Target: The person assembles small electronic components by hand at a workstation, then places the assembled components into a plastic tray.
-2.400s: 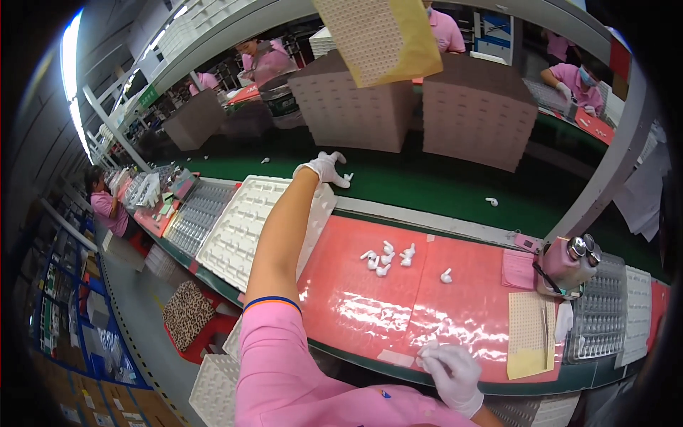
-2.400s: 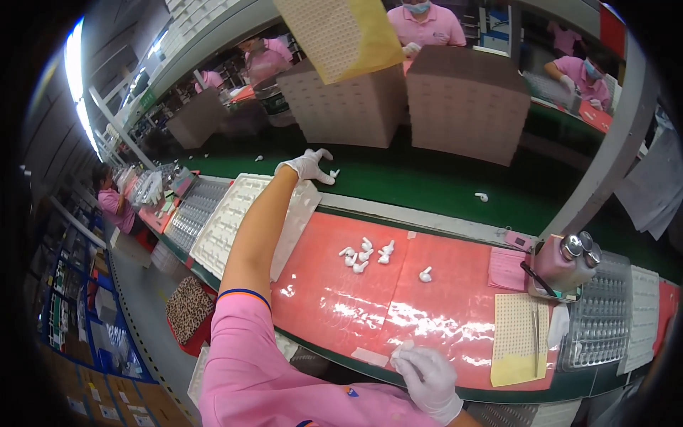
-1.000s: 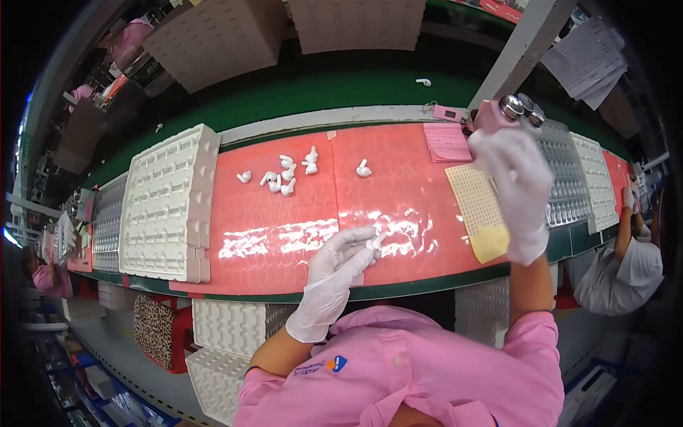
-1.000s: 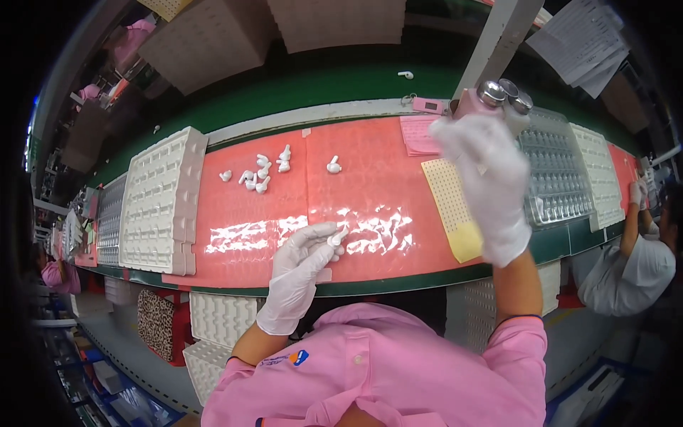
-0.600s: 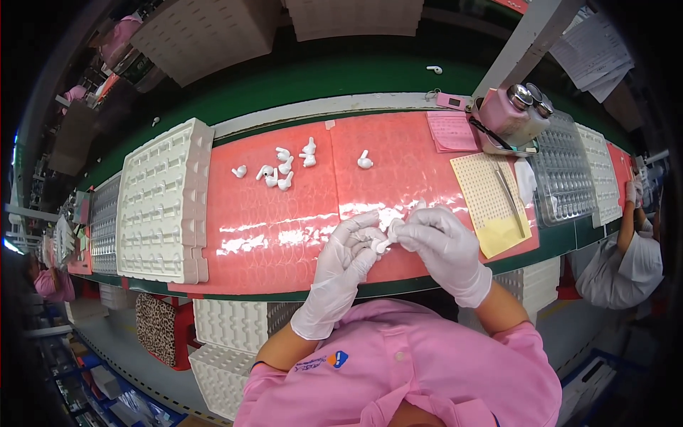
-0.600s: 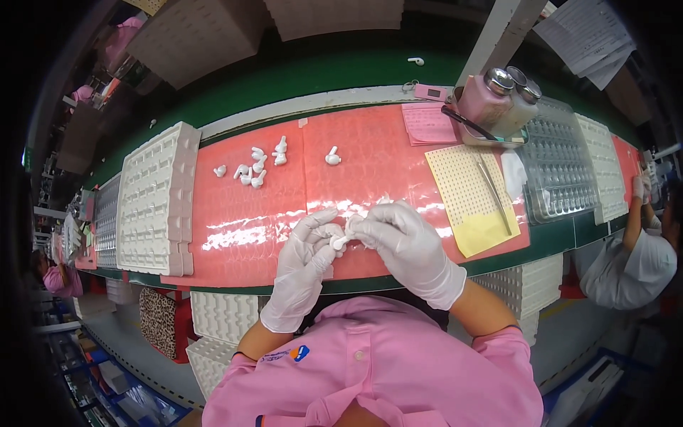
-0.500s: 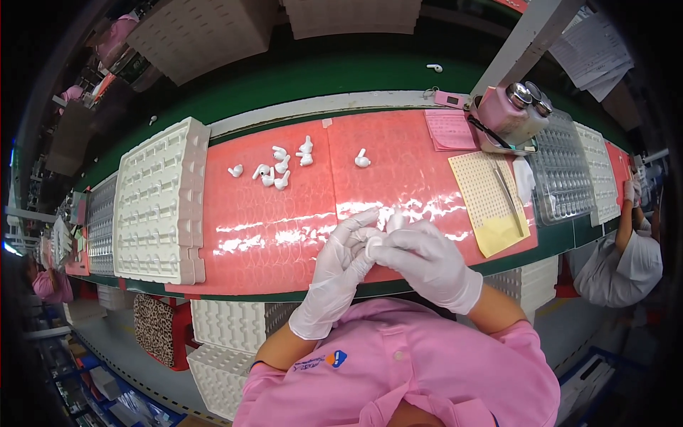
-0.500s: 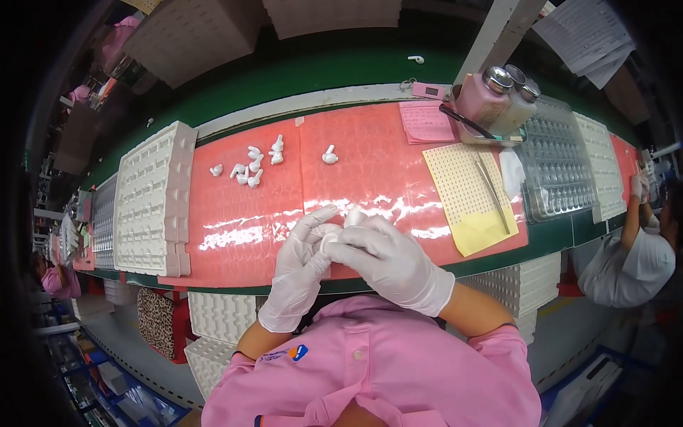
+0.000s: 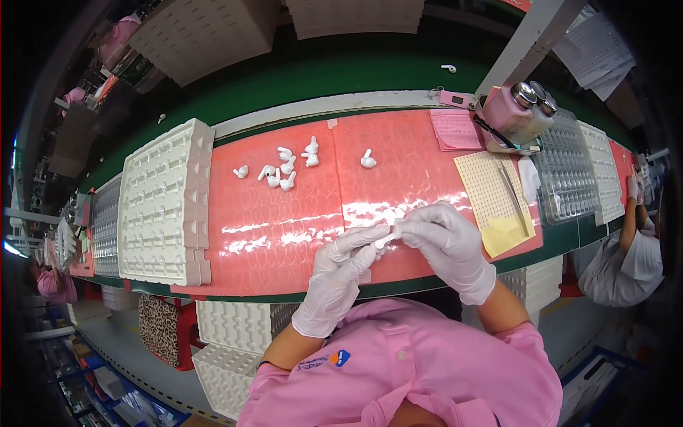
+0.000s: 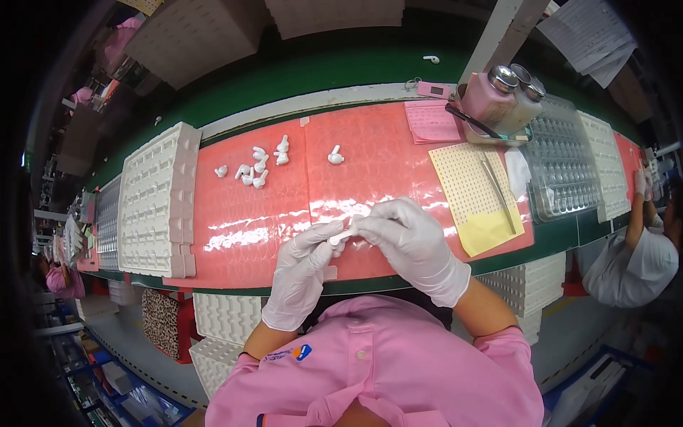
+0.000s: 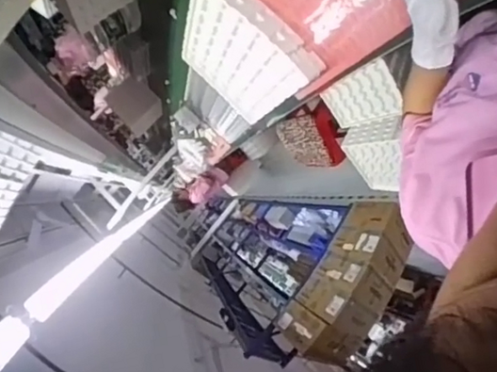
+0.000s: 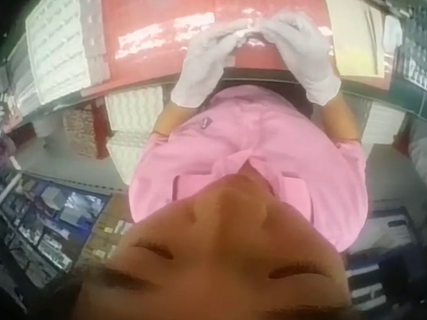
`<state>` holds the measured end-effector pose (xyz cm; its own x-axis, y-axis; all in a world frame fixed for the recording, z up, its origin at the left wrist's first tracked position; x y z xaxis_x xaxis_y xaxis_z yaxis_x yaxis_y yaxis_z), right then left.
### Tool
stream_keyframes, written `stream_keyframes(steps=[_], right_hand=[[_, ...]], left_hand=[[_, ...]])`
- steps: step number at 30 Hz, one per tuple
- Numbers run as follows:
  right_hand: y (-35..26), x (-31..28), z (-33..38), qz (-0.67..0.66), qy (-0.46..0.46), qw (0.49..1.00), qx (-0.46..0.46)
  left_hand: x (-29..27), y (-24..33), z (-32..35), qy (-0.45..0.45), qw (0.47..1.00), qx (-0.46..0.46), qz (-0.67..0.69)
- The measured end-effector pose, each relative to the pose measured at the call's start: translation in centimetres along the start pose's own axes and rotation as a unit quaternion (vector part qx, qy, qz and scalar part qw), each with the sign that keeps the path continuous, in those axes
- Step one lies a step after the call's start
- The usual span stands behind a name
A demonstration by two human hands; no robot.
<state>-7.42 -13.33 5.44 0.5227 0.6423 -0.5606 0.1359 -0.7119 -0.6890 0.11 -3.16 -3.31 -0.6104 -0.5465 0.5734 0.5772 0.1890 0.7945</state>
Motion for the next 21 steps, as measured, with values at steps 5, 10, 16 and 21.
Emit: stream_keyframes(steps=[5,10,16,21], right_hand=[[-0.6,0.0,0.2,-0.022,0.024,0.999,0.011],[-2.7,0.8,0.8,0.049,0.028,0.996,-0.066],[-2.1,0.8,0.9,0.047,0.011,0.998,-0.047],[-1.7,0.7,0.5,0.029,-0.002,0.998,-0.05]], left_hand=[[0.4,0.3,0.1,0.027,0.999,-0.003,0.029],[0.2,0.2,0.1,0.038,0.999,0.019,0.007],[-0.3,0.2,0.2,0.041,0.998,0.043,-0.031],[-0.2,0.2,-0.2,0.058,0.997,0.04,-0.028]])
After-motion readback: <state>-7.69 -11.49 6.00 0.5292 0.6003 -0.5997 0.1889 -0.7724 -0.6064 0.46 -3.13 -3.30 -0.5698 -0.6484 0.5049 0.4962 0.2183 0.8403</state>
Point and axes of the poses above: each hand's wrist, its own z-axis away from the middle knuckle, its own x-axis out of the palm, y = z × x, the point moved 10 cm from there along -z, towards the middle knuckle, and after that the axes turned 2 degrees about x, right-handed, at the moved point
